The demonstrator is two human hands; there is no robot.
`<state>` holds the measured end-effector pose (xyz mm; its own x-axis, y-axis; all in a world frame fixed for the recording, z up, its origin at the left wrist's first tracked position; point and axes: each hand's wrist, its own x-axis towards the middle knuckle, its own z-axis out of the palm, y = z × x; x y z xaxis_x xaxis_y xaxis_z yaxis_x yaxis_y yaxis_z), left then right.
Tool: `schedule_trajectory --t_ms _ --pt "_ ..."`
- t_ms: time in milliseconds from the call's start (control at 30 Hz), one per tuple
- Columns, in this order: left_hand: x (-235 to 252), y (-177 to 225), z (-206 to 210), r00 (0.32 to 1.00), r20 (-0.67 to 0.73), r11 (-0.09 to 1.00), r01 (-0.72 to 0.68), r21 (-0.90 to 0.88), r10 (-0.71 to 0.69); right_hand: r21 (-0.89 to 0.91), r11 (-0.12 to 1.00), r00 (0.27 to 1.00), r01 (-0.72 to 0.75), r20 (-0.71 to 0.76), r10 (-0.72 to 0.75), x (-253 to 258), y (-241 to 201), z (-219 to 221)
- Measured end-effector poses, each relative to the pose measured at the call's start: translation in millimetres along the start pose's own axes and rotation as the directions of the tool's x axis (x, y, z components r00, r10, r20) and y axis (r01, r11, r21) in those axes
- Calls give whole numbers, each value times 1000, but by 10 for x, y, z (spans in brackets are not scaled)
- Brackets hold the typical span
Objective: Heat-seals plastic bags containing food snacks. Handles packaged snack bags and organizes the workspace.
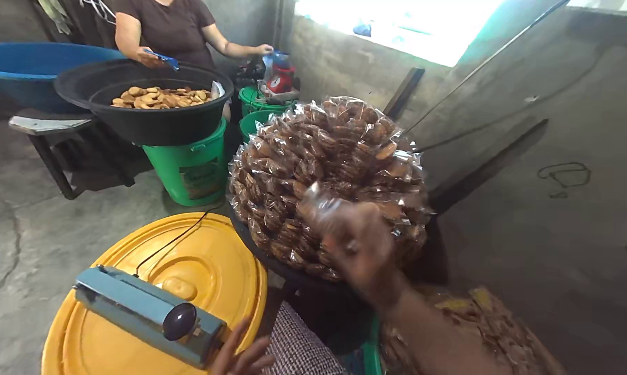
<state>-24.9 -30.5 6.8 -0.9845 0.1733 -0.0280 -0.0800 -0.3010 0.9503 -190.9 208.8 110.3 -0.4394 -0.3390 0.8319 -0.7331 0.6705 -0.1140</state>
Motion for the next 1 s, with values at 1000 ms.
schedule_trajectory --t_ms 1000 --pt "139 -455 -1278 462 -886 989 114 92 29 234 969 143 -80 965 -221 -247 -1743 1874"
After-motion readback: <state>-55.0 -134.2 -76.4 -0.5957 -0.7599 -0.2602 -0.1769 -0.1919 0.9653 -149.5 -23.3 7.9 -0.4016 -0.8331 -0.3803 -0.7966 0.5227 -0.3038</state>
